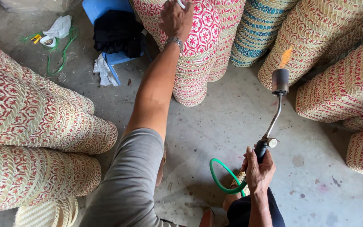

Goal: The person uses a handheld blowtorch to apply heat to the surface of woven baskets. They rotate each basket to treat the exterior and interior, then place the finished basket back into a stack.

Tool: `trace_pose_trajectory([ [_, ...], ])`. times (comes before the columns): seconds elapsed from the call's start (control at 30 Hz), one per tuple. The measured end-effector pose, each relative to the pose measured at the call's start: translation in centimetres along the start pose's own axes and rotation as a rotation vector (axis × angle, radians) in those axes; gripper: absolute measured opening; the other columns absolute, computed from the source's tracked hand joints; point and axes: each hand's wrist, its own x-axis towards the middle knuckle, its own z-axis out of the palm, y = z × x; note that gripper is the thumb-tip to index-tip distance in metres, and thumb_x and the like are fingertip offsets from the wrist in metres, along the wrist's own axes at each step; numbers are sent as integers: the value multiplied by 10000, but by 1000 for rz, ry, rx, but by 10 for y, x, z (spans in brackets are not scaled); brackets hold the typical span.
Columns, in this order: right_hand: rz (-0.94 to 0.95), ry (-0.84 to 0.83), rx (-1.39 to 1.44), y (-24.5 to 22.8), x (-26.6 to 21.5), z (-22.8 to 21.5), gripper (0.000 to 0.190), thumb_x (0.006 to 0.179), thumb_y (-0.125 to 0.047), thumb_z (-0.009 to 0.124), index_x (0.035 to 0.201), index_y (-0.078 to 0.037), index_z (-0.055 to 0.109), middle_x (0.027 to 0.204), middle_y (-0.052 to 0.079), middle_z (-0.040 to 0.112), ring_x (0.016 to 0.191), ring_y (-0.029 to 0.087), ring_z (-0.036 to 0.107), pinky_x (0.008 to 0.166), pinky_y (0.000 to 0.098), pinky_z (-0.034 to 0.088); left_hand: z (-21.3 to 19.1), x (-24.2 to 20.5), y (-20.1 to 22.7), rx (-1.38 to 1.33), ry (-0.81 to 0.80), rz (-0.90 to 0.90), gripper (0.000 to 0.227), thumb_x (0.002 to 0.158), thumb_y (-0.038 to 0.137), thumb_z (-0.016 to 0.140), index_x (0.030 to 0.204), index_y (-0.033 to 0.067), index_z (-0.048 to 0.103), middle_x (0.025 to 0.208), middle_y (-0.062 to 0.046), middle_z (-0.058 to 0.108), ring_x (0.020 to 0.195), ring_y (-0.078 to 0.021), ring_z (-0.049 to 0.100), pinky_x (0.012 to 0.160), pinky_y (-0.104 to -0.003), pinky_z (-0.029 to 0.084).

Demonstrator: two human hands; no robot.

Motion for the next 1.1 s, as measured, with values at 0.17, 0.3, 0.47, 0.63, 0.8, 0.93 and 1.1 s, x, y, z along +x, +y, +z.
trace_pose_trajectory([
  [0.17, -49, -6, -9, -7, -4, -6, 291, 997, -199, 678, 1143, 39, 593, 760, 88, 631, 564, 118, 573, 476, 278, 482, -67, -53, -29, -129, -86, 57, 435, 974, 515, 541, 1108, 125, 681, 1252, -64, 678, 1154, -234, 703, 1007, -400, 596],
  [0.3, -91, -21, 31, -14, -7, -12, 274, 1011, -200, 662, 1128, 34, 580, 763, 80, 619, 565, 116, 578, 475, 279, 493, -125, -120, -64, -347, 108, 395, 497, 1044, 356, 609, 1432, 50, 559, 1351, -171, 611, 1263, -331, 604, 1089, -451, 501],
  [0.47, -122, -57, 89, -17, -10, -21, 244, 1035, -193, 655, 1080, 29, 564, 779, 77, 605, 577, 112, 567, 487, 275, 485, -190, -216, -131, -201, 96, 361, 506, 1057, 265, 648, 1529, 119, 538, 1539, -159, 523, 1476, -383, 331, 1186, -480, 402],
  [0.63, -177, -92, 86, -15, -11, -32, 223, 1060, -184, 647, 1055, 23, 563, 793, 77, 614, 579, 106, 566, 496, 274, 490, -268, -308, -204, -614, -254, 45, 568, 1055, 297, 644, 1577, 138, 488, 1593, -102, 414, 1420, -243, 435, 1159, -350, 422],
  [0.8, -205, -133, 129, -10, -12, -38, 203, 1077, -159, 650, 1027, 19, 569, 798, 75, 607, 578, 110, 562, 491, 276, 475, -307, -374, -253, -671, -419, 46, 558, 1031, 271, 652, 1537, 97, 494, 1700, -132, 277, 1556, -287, 295, 1194, -376, 343],
  [0.93, -213, -114, 137, -5, -11, -41, 180, 1069, -147, 649, 1014, 1, 564, 792, 68, 606, 558, 112, 563, 479, 272, 473, -302, -411, -275, -517, -272, -35, 549, 1079, 249, 620, 1584, 108, 458, 1686, -143, 365, 1599, -294, 267, 1251, -411, 319],
  [1.1, -230, -107, 146, -6, -10, -44, 181, 1072, -140, 647, 993, -2, 560, 791, 69, 605, 558, 109, 556, 475, 275, 467, -275, -461, -307, -496, -195, -121, 632, 1024, 261, 652, 1594, 143, 403, 1589, -155, 381, 1469, -272, 410, 1164, -404, 456],
])
